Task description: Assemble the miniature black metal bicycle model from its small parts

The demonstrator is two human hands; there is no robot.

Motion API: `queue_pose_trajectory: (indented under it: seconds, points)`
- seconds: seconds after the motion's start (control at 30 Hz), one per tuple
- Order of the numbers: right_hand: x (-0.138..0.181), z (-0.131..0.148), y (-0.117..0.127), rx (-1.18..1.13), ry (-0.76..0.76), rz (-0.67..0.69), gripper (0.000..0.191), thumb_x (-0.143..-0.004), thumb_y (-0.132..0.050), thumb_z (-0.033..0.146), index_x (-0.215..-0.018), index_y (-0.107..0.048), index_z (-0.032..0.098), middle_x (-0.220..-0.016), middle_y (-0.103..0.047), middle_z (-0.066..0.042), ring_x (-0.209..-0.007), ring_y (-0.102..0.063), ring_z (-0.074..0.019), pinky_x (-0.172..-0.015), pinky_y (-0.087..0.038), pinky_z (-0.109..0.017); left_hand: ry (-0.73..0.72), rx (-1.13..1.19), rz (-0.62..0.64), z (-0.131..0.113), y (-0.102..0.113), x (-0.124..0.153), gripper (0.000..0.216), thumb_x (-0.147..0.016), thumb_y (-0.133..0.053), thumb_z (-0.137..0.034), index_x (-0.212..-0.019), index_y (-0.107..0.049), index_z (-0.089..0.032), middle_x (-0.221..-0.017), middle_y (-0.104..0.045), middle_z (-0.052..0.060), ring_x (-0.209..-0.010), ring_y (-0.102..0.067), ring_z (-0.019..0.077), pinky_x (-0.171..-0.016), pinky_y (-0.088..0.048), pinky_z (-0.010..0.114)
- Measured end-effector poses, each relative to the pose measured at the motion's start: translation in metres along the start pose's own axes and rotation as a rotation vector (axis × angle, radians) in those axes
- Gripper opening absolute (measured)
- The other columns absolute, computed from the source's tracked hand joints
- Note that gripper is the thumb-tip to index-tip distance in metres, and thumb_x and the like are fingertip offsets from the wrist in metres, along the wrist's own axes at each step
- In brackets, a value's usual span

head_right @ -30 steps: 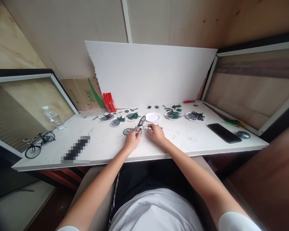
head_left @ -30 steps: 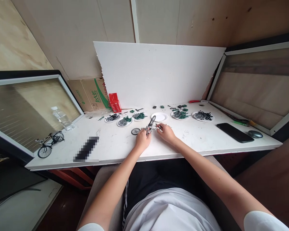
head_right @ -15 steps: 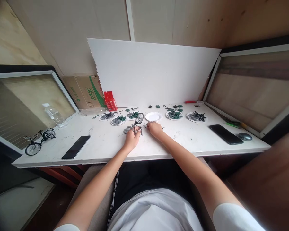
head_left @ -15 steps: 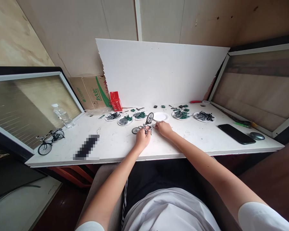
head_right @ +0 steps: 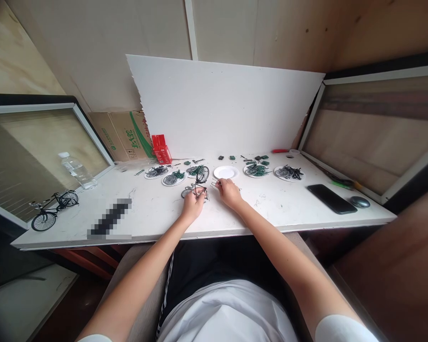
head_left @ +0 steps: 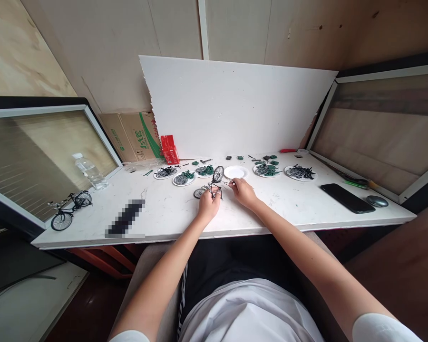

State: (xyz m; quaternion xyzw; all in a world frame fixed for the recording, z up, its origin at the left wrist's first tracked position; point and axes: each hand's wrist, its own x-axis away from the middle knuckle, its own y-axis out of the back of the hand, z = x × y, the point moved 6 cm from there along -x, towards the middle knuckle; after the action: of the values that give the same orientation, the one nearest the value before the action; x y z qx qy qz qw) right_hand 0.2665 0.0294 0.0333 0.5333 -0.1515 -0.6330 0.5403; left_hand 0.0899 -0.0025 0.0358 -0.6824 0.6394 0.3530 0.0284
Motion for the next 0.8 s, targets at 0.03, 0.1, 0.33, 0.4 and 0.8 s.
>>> queue_pose_trajectory:
  seconds: [0.03, 0.1, 0.33, 0.4, 0.8]
  points:
    - [0.003, -0.001, 0.001, -0.028, 0.018, -0.001, 0.02, -0.106, -0.044, 0.028, -0.103, -0.061, 0.019, -0.099, -0.068, -0.011, -0.09, -0.06, -0.0233, -0.066, -0.041, -0.028, -0.001, 0.013, -0.002, 0.001, 0.0, 0.0, 0.019, -0.092, -0.055, -0.022, -0.096, -0.073, -0.016, -0.095, -0.077, 0.013, -0.091, -0.071, 0.0257, -0.086, -0.053, 0.035]
    - [0.009, 0.001, 0.001, -0.074, 0.104, 0.02, 0.016, -0.103, -0.045, 0.02, -0.099, -0.061, 0.02, -0.096, -0.067, -0.01, -0.094, -0.058, -0.0234, -0.069, -0.042, -0.029, -0.008, 0.035, -0.003, 0.003, 0.0, 0.0, 0.019, -0.092, -0.055, -0.024, -0.095, -0.073, -0.016, -0.094, -0.077, 0.013, -0.09, -0.071, 0.0255, -0.084, -0.053, 0.034]
    - [0.018, 0.008, -0.004, -0.096, 0.221, 0.064, 0.018, -0.097, -0.048, 0.011, -0.089, -0.061, 0.019, -0.089, -0.065, -0.009, -0.091, -0.052, -0.0255, -0.078, -0.043, -0.034, 0.022, 0.125, -0.035, 0.01, 0.003, 0.0, 0.02, -0.093, -0.058, -0.03, -0.1, -0.072, -0.017, -0.088, -0.075, 0.008, -0.085, -0.071, 0.0231, -0.077, -0.055, 0.032]
    - [0.017, 0.008, -0.004, -0.14, 0.179, 0.065, 0.016, -0.101, -0.051, 0.023, -0.09, -0.062, 0.019, -0.087, -0.065, -0.009, -0.09, -0.053, -0.0258, -0.078, -0.044, -0.035, 0.052, 0.137, -0.038, 0.012, 0.003, 0.0, 0.022, -0.093, -0.058, -0.032, -0.102, -0.072, -0.017, -0.085, -0.075, 0.007, -0.082, -0.07, 0.0226, -0.074, -0.055, 0.032]
    - [0.024, 0.017, 0.03, -0.45, 0.117, -0.278, 0.042, -0.107, -0.041, 0.048, -0.121, -0.069, 0.021, -0.097, -0.063, -0.01, -0.088, -0.061, -0.023, -0.078, -0.053, -0.038, 0.158, 0.317, 0.076, 0.01, -0.007, 0.002, 0.028, -0.09, -0.06, -0.04, -0.099, -0.069, -0.015, -0.08, -0.072, 0.006, -0.048, -0.052, 0.0103, -0.051, -0.042, 0.025]
